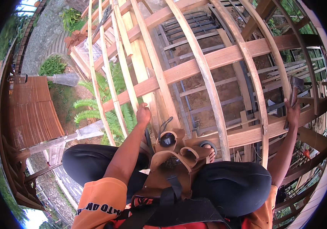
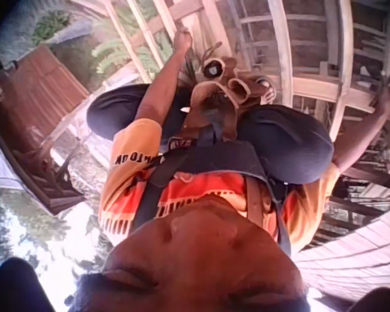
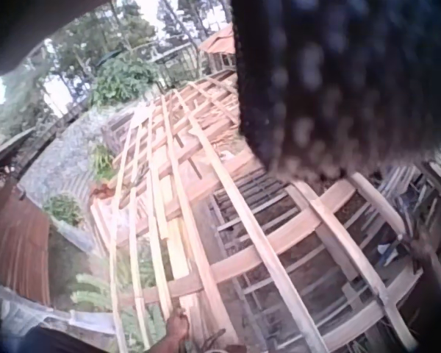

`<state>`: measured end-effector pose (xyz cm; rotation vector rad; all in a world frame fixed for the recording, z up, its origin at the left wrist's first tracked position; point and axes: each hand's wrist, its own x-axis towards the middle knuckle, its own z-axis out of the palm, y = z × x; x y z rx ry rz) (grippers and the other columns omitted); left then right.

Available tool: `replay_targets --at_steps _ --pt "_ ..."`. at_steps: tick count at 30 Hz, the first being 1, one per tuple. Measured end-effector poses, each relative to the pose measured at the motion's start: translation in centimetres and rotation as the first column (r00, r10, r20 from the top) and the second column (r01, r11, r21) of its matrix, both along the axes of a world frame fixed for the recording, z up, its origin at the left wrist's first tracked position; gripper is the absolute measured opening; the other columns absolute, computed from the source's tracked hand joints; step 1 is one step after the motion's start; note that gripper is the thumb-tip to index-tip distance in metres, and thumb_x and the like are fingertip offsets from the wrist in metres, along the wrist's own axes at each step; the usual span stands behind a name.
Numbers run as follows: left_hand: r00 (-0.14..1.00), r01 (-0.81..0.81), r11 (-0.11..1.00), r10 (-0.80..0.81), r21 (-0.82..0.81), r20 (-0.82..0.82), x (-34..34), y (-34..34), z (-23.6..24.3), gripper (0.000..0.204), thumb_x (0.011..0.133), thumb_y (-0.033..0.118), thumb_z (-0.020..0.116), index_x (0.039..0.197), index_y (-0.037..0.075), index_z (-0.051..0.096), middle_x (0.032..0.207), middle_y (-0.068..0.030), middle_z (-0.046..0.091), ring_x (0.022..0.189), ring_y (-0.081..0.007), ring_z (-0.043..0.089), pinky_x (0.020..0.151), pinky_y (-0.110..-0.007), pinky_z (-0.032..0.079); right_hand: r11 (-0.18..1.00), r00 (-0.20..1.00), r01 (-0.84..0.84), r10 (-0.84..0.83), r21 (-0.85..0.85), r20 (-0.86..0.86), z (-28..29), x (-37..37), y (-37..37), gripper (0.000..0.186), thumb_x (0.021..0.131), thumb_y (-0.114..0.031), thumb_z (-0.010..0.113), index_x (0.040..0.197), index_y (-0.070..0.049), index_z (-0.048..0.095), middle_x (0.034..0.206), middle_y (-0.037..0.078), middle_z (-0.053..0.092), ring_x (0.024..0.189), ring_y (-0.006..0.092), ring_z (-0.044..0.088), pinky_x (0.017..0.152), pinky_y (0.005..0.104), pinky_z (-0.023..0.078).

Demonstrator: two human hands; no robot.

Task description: The person measures distances on wooden roof rafters using a tape measure and hammers wooden shingles onto the roof frame using a hammer.

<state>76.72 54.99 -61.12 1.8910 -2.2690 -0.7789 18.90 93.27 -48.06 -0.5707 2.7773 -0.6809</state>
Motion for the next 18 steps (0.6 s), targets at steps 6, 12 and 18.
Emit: replay_targets --at_steps 6,12,18 --pt "0.954 -0.032 0.989 -0.013 0.143 0.299 -5.2 3.5 3.1 0.055 0.083 0.043 0.061 0.111 -0.003 0.052 0.096 -0.0297 0.064 0.097 -0.0424 0.063 0.086 -0.05 0.048 0.982 0.991 -0.056 0.032 -0.183 -0.13 -0.9 -0.1 2.3 0.072 0.082 -0.033 0.073 0.133 0.008 0.041 0.116 0.026 0.059 0.107 0.0314 0.059 0.093 0.037 0.043" --pt "0.909 0.05 0.996 -0.077 0.078 0.409 -3.2 3.1 -1.0 0.066 0.074 0.044 0.075 0.108 -0.006 0.05 0.093 -0.0261 0.067 0.09 -0.0401 0.067 0.081 -0.048 0.053 0.993 0.995 0.059 -0.066 -0.099 -0.073 1.0 1.0 -0.7 0.06 0.076 -0.04 0.074 0.106 0.005 0.049 0.092 0.028 0.062 0.087 0.0403 0.063 0.077 0.0447 0.047" --pt "0.992 0.044 0.998 -0.047 0.034 0.12 -2.6 2.1 -0.9 0.05 0.072 0.033 0.073 0.095 -0.011 0.061 0.088 -0.0279 0.066 0.083 -0.0389 0.067 0.078 -0.045 0.053 0.994 0.991 0.11 -0.11 -0.01 -0.072 1.5 0.9 0.2 0.066 0.073 -0.045 0.077 0.105 0.006 0.049 0.089 0.029 0.064 0.088 0.0429 0.064 0.077 0.0467 0.049"
